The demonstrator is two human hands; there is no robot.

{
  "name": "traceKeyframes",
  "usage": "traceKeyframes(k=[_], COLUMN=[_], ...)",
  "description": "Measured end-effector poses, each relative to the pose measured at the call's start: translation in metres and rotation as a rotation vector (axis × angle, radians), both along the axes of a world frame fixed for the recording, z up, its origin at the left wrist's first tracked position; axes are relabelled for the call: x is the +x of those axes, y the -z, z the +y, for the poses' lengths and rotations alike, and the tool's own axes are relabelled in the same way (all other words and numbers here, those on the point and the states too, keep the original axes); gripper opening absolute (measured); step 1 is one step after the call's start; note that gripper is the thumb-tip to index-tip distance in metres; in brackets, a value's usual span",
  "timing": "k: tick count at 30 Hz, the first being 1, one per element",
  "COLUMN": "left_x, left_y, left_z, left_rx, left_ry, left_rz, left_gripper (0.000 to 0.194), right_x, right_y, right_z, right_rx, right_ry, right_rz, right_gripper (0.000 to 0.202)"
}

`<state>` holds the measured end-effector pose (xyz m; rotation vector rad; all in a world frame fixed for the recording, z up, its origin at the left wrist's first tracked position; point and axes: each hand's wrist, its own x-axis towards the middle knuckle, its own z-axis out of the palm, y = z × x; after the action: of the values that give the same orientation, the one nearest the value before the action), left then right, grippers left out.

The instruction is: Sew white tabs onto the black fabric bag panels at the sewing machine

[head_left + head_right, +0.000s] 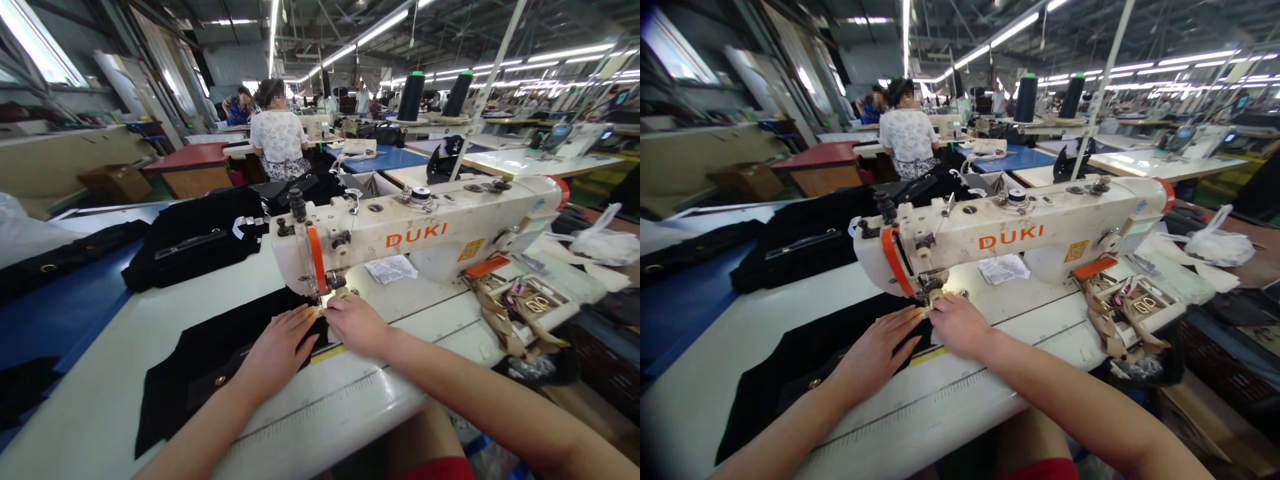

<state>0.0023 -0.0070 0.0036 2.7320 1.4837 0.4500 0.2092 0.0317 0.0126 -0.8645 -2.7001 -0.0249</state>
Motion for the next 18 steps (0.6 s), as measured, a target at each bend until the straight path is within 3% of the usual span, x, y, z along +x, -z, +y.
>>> traceKeyframes(k=[11,18], left_x=[-0.0014,-0.0019], left_y=[0.0006,0.0012], left_z=[0.0038,0.0044], left_rx=[0.023,0.013], left_ry=[0.022,0.029], left_rz=[-0.015,-0.012], left_gripper=[0.039,0.040], right_x=[-0.0006,-0.0014], right_y=[-0.0007,0.0082], right_z=[0.0000,0.0010], right_rx=[0.005,0.041], right_ry=[0.004,-0.014], right_rz=[0.013,0.030], right_gripper=[0.013,0.011])
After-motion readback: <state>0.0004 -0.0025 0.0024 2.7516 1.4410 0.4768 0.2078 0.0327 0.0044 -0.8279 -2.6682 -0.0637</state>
